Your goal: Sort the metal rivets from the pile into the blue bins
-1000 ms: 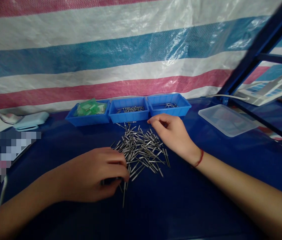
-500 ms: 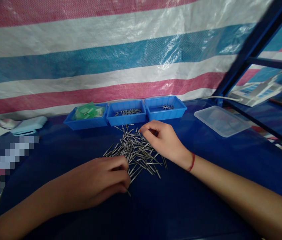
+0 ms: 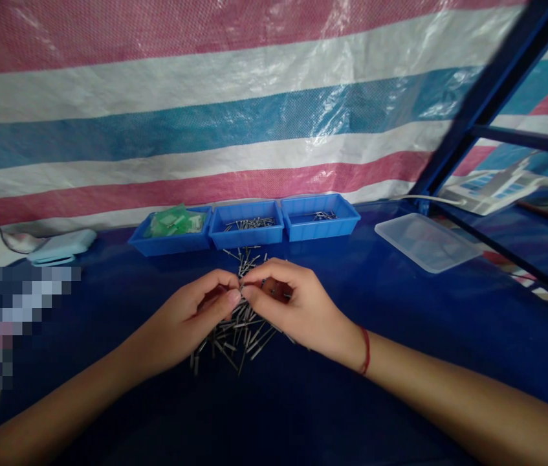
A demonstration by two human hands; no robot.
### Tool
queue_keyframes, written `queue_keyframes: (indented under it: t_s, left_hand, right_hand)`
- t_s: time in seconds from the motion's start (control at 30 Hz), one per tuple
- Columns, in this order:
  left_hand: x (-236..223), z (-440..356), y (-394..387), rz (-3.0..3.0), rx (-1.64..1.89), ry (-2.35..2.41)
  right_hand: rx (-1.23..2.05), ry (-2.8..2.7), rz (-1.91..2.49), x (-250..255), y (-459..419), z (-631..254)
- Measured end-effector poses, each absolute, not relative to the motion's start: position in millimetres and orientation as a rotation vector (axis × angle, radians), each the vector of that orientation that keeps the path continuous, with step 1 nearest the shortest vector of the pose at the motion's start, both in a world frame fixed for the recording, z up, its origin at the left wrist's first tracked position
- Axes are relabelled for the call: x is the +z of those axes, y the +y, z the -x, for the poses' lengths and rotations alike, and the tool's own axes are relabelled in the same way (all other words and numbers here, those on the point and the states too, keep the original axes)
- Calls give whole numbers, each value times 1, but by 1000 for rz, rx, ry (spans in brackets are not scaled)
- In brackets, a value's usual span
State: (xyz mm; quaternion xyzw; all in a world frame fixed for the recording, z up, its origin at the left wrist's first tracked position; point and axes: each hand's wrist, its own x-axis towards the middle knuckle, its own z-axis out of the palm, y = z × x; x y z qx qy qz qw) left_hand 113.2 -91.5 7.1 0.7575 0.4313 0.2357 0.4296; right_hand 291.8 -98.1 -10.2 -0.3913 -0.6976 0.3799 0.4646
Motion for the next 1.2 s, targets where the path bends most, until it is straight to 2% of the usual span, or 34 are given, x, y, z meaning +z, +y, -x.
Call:
queue_keyframes:
  t_s: [0.57,1.0,1.2]
  left_hand:
    - [8,-112,-91,-1953,600,1121]
    - [8,-110,-92,-2067,797,1244]
    - [10,-107,-92,-2005,713,1179]
  right_hand:
    - [851,-1755,936,-10,-101,-293]
    - [772,-1826,962,-18,-96,-295]
    - [694,-1939,935,-10,-93,-296]
